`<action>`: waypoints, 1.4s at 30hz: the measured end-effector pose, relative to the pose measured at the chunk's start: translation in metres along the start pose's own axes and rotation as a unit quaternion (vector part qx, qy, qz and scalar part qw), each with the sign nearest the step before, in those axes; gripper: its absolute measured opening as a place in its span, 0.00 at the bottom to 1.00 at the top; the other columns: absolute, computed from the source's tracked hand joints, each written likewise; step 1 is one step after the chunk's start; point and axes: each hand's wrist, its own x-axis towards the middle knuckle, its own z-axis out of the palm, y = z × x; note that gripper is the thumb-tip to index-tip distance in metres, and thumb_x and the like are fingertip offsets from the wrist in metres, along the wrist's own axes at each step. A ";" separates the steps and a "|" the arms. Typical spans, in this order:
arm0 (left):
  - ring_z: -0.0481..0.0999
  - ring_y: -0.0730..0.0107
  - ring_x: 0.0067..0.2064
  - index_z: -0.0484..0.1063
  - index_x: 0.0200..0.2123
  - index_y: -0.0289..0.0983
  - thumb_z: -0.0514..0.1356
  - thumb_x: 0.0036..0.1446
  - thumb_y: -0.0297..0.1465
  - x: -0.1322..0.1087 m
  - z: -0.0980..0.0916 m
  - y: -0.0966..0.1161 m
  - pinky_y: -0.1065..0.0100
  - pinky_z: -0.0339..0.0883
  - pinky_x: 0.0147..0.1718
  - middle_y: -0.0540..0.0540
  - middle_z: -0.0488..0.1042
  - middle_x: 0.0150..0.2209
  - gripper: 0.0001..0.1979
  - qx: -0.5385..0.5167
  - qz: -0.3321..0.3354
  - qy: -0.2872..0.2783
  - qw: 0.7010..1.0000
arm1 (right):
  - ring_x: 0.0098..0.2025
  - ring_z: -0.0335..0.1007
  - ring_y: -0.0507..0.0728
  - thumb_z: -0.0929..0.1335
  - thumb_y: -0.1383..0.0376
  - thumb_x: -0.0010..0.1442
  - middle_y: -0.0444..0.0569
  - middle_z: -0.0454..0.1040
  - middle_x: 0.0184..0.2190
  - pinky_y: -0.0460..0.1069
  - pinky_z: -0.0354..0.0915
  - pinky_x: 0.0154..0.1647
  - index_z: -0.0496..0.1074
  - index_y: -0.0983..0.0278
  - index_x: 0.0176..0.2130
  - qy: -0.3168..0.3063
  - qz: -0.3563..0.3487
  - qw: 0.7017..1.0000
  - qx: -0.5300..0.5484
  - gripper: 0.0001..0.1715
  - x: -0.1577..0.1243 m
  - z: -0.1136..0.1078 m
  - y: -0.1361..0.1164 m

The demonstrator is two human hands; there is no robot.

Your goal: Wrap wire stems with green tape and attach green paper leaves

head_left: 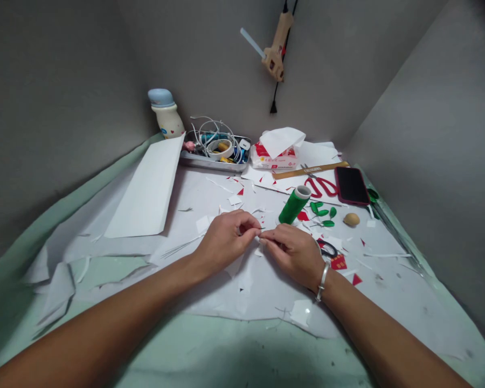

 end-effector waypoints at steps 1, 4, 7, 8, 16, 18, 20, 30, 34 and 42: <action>0.74 0.69 0.34 0.75 0.31 0.37 0.58 0.55 0.26 0.000 0.001 -0.002 0.64 0.66 0.39 0.49 0.78 0.32 0.05 0.038 0.026 0.005 0.999 | 0.30 0.66 0.53 0.65 0.67 0.63 0.46 0.73 0.27 0.48 0.61 0.34 0.77 0.64 0.39 -0.007 -0.010 1.000 -0.016 0.10 0.000 -0.001 0.000; 0.73 0.67 0.35 0.76 0.32 0.38 0.58 0.56 0.25 -0.001 0.004 -0.008 0.59 0.63 0.43 0.49 0.78 0.31 0.06 0.125 0.089 -0.005 0.988 | 0.31 0.65 0.54 0.64 0.66 0.64 0.48 0.73 0.28 0.49 0.61 0.35 0.76 0.65 0.37 -0.013 -0.027 0.999 -0.044 0.10 0.000 -0.002 -0.001; 0.73 0.66 0.35 0.77 0.34 0.38 0.58 0.57 0.26 -0.002 0.006 -0.013 0.59 0.62 0.43 0.48 0.77 0.31 0.06 0.156 0.123 -0.028 0.980 | 0.33 0.66 0.54 0.64 0.66 0.64 0.48 0.74 0.29 0.49 0.61 0.37 0.75 0.65 0.37 0.007 -0.021 0.999 -0.029 0.10 0.001 -0.004 -0.001; 0.73 0.66 0.35 0.77 0.34 0.39 0.58 0.58 0.27 -0.002 0.007 -0.014 0.58 0.62 0.43 0.48 0.77 0.30 0.07 0.155 0.130 -0.038 0.979 | 0.33 0.66 0.54 0.65 0.67 0.64 0.48 0.74 0.29 0.49 0.62 0.37 0.75 0.65 0.36 0.016 -0.012 1.000 -0.016 0.09 0.001 -0.004 0.000; 0.74 0.69 0.37 0.77 0.33 0.40 0.62 0.57 0.28 -0.001 0.004 -0.005 0.61 0.64 0.45 0.50 0.78 0.32 0.03 0.031 0.108 -0.042 0.993 | 0.33 0.70 0.52 0.66 0.64 0.64 0.44 0.76 0.32 0.46 0.64 0.36 0.76 0.61 0.36 0.010 0.117 0.982 0.146 0.09 0.004 -0.003 0.011; 0.74 0.70 0.37 0.77 0.33 0.40 0.62 0.57 0.28 -0.001 0.002 0.000 0.65 0.66 0.42 0.50 0.78 0.33 0.03 -0.005 0.073 -0.032 0.997 | 0.33 0.71 0.52 0.65 0.64 0.64 0.45 0.77 0.32 0.47 0.65 0.36 0.76 0.61 0.37 0.002 0.110 0.983 0.144 0.09 0.004 -0.002 0.011; 0.74 0.69 0.37 0.76 0.33 0.39 0.61 0.57 0.28 -0.001 0.000 0.002 0.66 0.66 0.40 0.50 0.78 0.34 0.04 -0.011 0.044 -0.016 0.999 | 0.33 0.70 0.52 0.65 0.66 0.63 0.45 0.76 0.31 0.47 0.64 0.36 0.77 0.61 0.38 -0.009 0.075 0.991 0.110 0.10 0.003 -0.001 0.009; 0.73 0.64 0.37 0.76 0.34 0.40 0.58 0.57 0.26 -0.001 0.006 -0.011 0.57 0.62 0.45 0.48 0.78 0.32 0.07 0.148 0.097 -0.054 0.983 | 0.33 0.67 0.54 0.64 0.67 0.63 0.48 0.75 0.29 0.48 0.62 0.37 0.75 0.65 0.36 0.001 0.002 1.000 -0.005 0.10 0.002 -0.005 -0.001; 0.73 0.65 0.36 0.76 0.33 0.41 0.59 0.57 0.28 -0.001 0.008 -0.010 0.58 0.62 0.46 0.48 0.78 0.32 0.06 0.104 0.097 -0.078 0.987 | 0.31 0.68 0.52 0.65 0.66 0.63 0.46 0.75 0.29 0.47 0.62 0.34 0.75 0.63 0.35 0.025 0.063 0.996 0.059 0.09 0.002 -0.004 0.002; 0.75 0.68 0.37 0.76 0.33 0.40 0.60 0.56 0.30 0.001 0.000 0.002 0.64 0.68 0.38 0.48 0.79 0.35 0.04 -0.057 0.004 -0.055 0.997 | 0.21 0.56 0.49 0.66 0.61 0.61 0.37 0.60 0.19 0.45 0.57 0.24 0.73 0.62 0.41 0.023 0.185 0.966 0.178 0.10 0.001 -0.002 0.008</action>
